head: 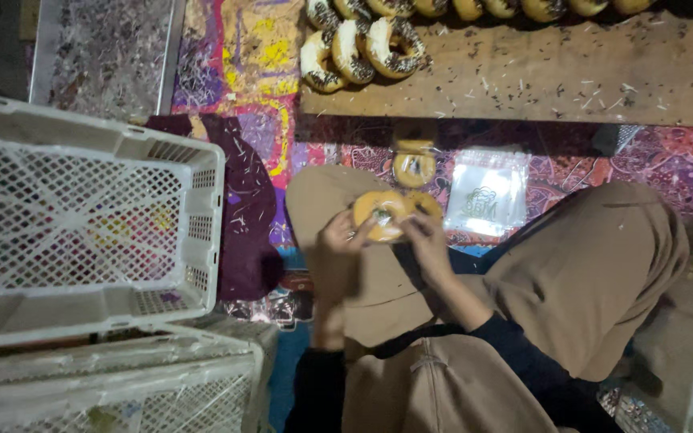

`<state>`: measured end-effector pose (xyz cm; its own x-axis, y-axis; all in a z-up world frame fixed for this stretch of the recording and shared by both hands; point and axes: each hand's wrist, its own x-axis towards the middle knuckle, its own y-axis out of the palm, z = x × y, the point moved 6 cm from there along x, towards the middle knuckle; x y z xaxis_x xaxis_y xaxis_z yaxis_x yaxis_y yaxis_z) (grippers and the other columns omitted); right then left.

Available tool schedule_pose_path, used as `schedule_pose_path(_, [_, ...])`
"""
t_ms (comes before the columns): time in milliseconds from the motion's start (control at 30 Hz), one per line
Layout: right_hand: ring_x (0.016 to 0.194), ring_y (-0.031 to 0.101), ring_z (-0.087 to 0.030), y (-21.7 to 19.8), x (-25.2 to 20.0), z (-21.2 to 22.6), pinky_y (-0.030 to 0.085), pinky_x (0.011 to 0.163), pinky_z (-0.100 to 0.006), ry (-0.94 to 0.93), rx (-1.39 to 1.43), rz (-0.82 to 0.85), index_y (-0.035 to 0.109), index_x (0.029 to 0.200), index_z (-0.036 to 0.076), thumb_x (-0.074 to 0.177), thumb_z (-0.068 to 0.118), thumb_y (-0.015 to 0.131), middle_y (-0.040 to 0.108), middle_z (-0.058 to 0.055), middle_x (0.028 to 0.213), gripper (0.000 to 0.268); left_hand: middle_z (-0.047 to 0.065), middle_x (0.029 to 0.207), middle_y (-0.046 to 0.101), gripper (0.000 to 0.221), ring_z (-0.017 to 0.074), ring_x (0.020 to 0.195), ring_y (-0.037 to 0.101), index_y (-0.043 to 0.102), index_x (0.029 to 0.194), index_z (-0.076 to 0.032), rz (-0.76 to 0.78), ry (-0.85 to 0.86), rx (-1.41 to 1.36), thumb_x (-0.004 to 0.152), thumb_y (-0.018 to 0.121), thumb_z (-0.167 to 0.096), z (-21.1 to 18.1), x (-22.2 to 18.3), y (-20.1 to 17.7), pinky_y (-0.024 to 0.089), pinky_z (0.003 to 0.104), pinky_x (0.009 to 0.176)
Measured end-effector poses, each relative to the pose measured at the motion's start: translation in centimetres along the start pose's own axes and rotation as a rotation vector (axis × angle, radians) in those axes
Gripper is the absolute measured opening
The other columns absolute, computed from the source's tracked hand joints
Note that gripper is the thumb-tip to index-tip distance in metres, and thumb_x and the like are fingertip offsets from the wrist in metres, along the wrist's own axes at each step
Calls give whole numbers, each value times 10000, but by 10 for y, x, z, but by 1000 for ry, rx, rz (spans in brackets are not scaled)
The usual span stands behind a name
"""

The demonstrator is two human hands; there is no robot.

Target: The person sits on the floor and repeatedly picks up ring-shaped pastries from a wooden board, places each into a small clear plastic bag, and sets the bagged pastries into a white plastic crate. The person handles the pastries one at a time and continues the cycle throughout the clip.

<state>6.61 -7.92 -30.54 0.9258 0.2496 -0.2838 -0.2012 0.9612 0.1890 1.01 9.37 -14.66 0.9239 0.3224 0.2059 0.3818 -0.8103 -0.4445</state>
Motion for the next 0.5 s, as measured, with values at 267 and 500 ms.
schedule_pose_path(267, [634,543,-117,-82,48,-46,438,557,-253,486,-52,-73,743,1169,60,985,349,564,623,-27,819,387,209,1084,709,470,382,1151,570,665,1103,54,239,-234,762,985,584,-393,47,37,138,400,502,980])
schedule_pose_path(500, [795,671,-81,-65,27,-9,537,705,-224,335,101,1,726,1126,13,933,233,639,741,-13,962,305,215,1140,622,601,333,1035,627,560,1224,53,109,-464,101,827,808,-323,27,54,93,525,452,883])
